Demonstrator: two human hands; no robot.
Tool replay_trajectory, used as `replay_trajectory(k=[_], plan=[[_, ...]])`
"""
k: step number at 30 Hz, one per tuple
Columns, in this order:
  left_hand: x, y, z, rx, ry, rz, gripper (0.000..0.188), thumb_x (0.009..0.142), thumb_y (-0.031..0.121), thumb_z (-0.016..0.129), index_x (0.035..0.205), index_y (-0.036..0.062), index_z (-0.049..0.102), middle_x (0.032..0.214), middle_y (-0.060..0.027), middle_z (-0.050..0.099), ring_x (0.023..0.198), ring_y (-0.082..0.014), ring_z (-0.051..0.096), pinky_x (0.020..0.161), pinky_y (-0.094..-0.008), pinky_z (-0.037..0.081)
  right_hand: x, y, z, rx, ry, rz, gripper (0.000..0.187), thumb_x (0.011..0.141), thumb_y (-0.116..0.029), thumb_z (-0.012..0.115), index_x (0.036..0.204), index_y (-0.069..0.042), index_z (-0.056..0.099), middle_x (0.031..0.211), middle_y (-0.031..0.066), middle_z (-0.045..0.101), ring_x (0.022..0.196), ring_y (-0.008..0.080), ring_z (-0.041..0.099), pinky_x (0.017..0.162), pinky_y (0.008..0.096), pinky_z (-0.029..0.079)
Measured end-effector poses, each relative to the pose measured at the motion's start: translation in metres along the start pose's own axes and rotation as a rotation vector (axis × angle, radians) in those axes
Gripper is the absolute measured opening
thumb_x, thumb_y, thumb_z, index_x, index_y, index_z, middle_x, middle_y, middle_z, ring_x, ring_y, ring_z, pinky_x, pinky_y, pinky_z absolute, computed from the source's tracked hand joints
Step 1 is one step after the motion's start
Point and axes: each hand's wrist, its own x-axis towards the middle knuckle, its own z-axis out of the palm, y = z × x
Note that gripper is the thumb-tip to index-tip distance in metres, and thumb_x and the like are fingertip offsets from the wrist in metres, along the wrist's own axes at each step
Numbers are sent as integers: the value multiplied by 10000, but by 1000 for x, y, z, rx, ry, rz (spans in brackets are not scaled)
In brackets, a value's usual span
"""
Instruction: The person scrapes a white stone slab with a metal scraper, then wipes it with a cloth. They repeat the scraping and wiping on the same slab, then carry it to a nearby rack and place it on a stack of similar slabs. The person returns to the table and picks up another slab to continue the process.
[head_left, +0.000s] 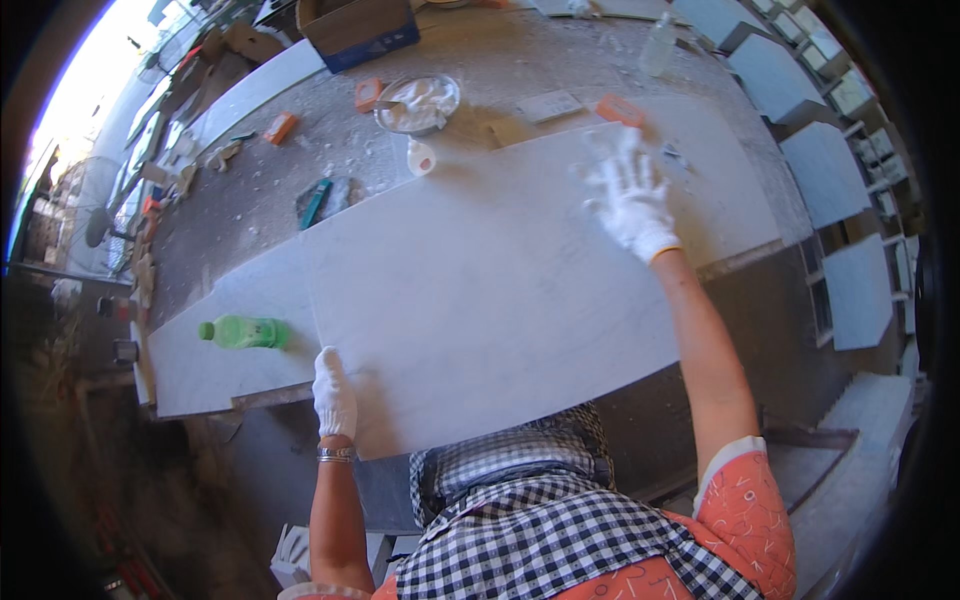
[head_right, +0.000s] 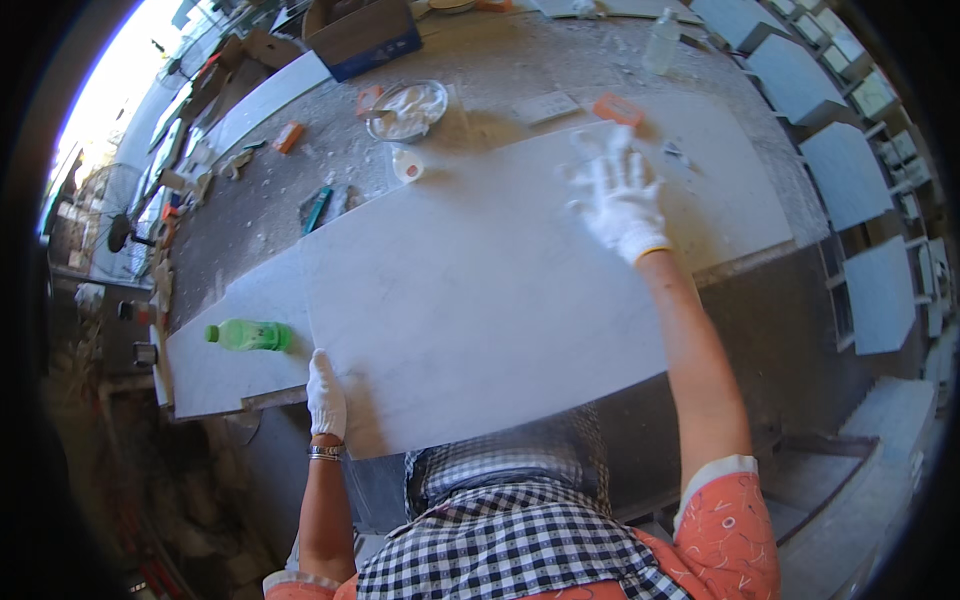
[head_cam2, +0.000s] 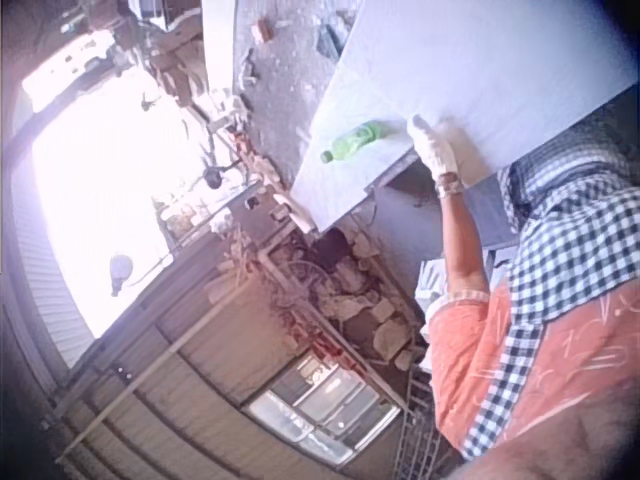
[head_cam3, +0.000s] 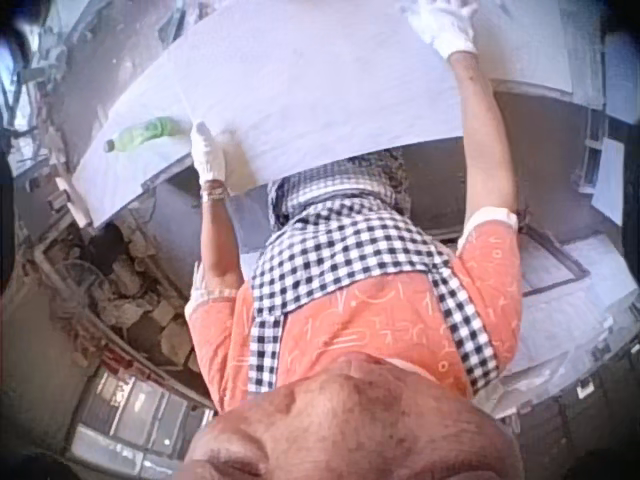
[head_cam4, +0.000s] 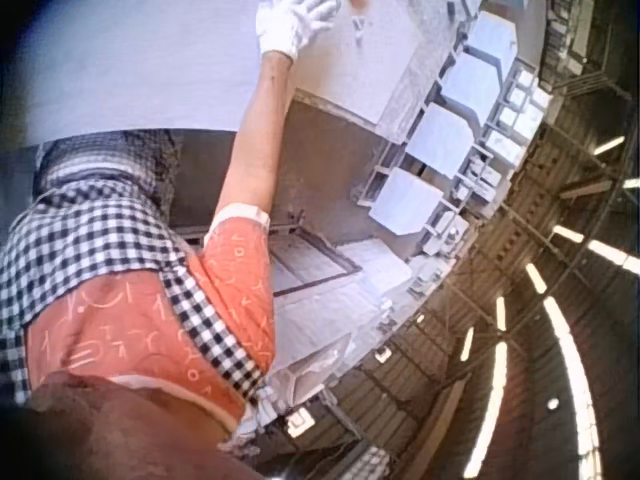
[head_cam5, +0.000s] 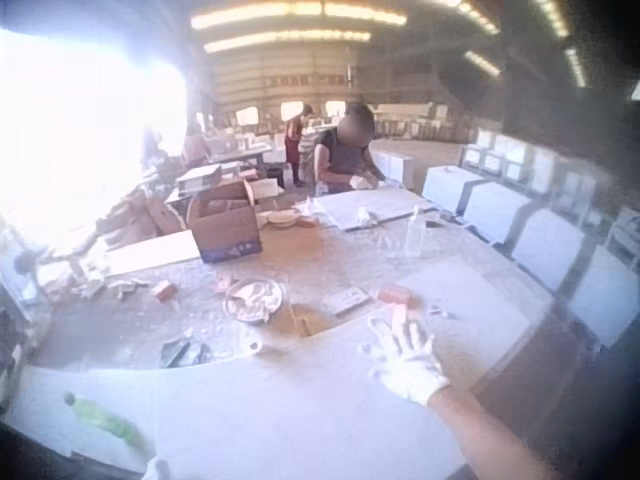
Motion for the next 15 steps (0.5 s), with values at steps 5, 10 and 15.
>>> replay_trajectory(k=[5, 10, 15], plan=[[11, -19, 4, -369, -91, -109, 864, 1092, 671, 290, 1355, -93, 597, 1157, -127, 674, 1032, -223, 593, 988, -363, 475, -115, -181, -26, 257, 122, -600, 770, 900, -586, 684, 1553, -223, 496, 1729, 207, 188, 1565, 561, 80, 1170, 714, 247], [33, -27, -6, -442, -246, -199, 881, 1067, 701, 349, 1381, -87, 584, 1180, -115, 663, 1050, -193, 595, 979, -347, 491, -221, -302, -58, 191, -258, -1002, 736, 916, -508, 648, 1524, -119, 501, 1669, 156, 339, 1590, 450, 144, 1164, 557, 354], [55, -56, 4, -521, -324, -50, 848, 1088, 649, 368, 1497, -87, 471, 1409, -149, 594, 1224, -214, 569, 1071, -359, 459, -226, -266, -47, 405, -142, -797, 732, 988, -525, 583, 1624, -246, 352, 1755, 109, 147, 1610, 436, 49, 1229, 573, 282]])
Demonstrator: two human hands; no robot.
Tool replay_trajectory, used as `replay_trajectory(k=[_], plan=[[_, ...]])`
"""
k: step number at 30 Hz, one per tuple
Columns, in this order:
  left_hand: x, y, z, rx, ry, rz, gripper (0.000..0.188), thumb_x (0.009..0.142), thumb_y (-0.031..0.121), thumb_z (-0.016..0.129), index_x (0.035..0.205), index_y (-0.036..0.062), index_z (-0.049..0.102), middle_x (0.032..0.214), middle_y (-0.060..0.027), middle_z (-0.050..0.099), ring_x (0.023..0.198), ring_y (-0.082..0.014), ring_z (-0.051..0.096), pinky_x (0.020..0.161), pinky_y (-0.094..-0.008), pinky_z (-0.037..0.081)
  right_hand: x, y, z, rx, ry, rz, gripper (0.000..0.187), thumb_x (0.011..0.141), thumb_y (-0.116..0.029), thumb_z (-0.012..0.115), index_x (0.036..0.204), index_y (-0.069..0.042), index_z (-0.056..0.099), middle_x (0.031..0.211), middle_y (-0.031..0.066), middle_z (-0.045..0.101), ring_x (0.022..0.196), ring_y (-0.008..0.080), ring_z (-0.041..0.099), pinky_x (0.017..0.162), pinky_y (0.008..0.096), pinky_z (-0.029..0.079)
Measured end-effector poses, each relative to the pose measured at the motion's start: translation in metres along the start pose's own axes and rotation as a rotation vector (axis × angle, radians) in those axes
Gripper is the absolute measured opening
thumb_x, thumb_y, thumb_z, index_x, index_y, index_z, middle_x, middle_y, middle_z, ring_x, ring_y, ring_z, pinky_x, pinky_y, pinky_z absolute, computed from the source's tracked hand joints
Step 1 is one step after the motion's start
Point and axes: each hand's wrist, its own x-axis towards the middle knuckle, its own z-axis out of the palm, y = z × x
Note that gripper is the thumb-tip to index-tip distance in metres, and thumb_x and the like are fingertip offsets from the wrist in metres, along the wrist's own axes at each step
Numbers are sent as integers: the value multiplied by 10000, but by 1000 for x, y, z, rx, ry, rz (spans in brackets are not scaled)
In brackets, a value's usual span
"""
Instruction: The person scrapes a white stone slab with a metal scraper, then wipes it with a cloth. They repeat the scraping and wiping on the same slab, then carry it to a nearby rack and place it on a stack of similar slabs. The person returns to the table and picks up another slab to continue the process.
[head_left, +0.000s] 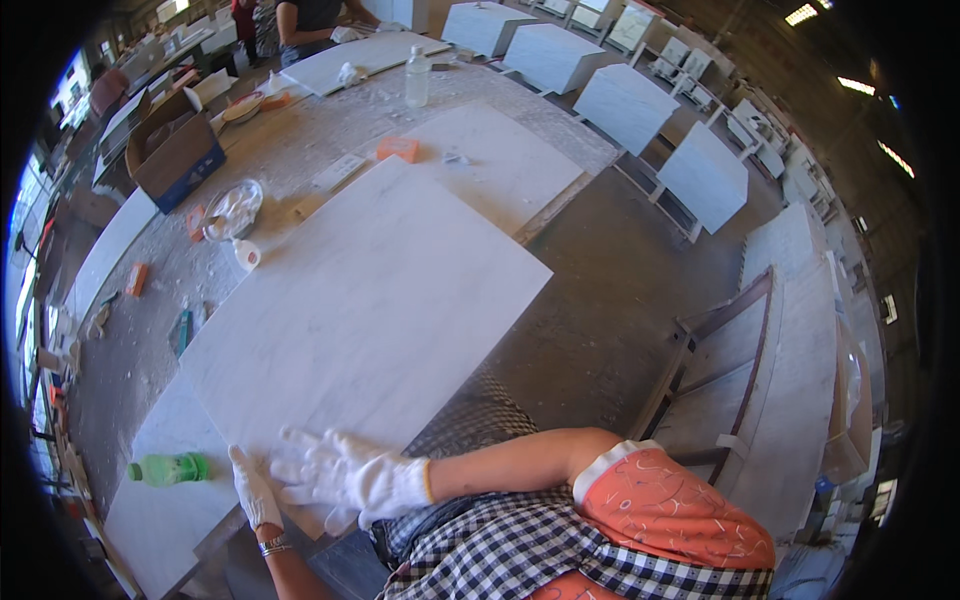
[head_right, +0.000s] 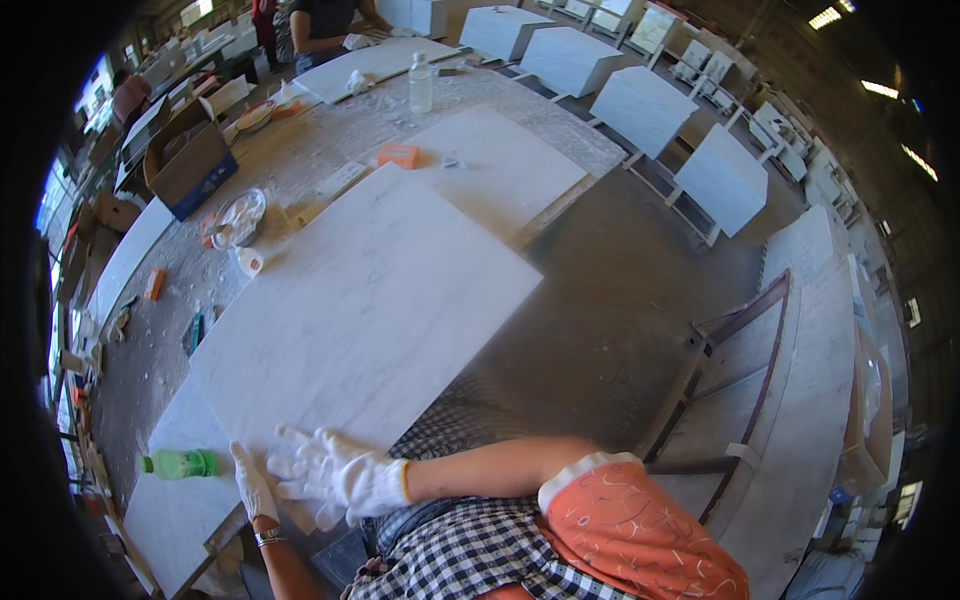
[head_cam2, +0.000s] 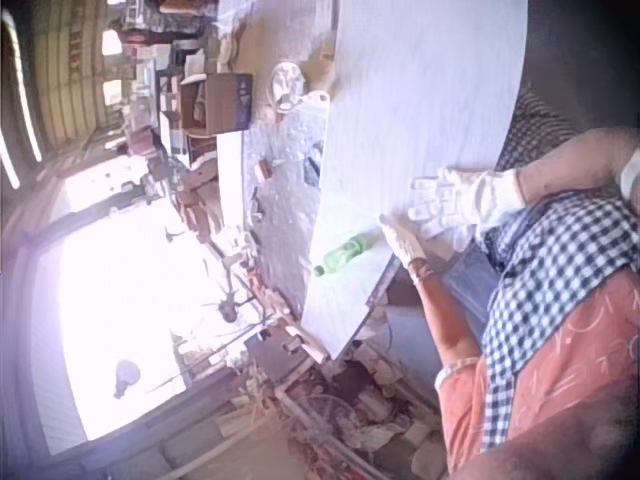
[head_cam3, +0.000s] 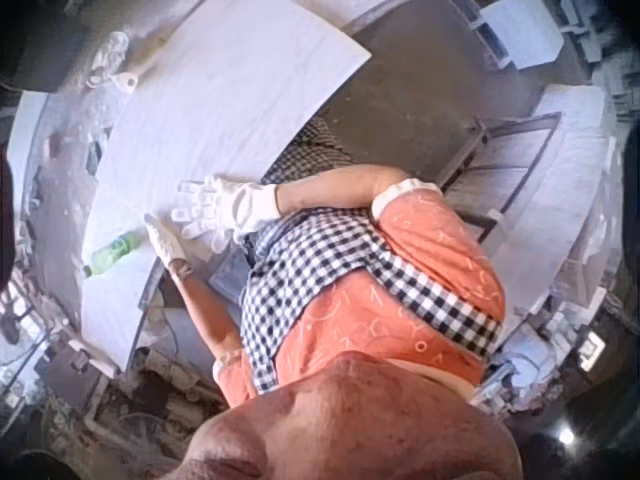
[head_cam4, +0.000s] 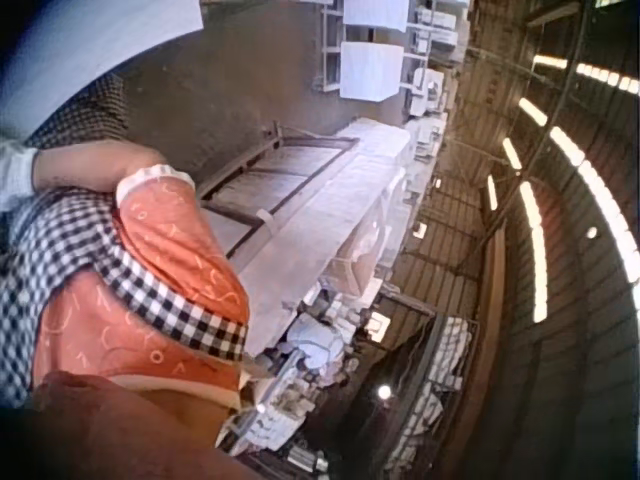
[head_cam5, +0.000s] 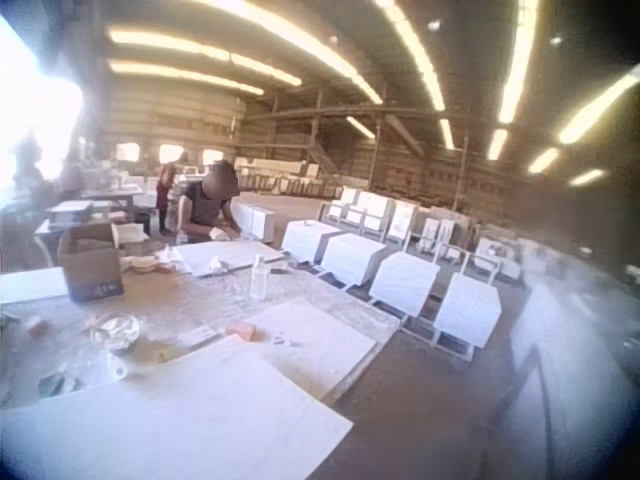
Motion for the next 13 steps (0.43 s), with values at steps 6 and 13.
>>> replay_trajectory(k=[6, 13], plan=[[4, -2, 1, 209, 45, 67, 787, 1111, 555, 401, 1571, -83, 365, 1622, -175, 434, 1482, -244, 421, 1234, -366, 310, -156, 169, -40, -548, 586, 590, 385, 982, -311, 592, 1313, -138, 682, 1572, 108, 527, 1517, 276, 405, 1245, 541, 262], [0, 13, 6, 241, 23, 29, 753, 1111, 539, 421, 1567, -61, 397, 1593, -153, 478, 1464, -218, 439, 1235, -355, 300, -340, 331, -50, 881, 1206, 1521, 524, 909, -563, 693, 1185, -121, 751, 818, 76, 737, 728, 347, 769, 626, 524, 572]])
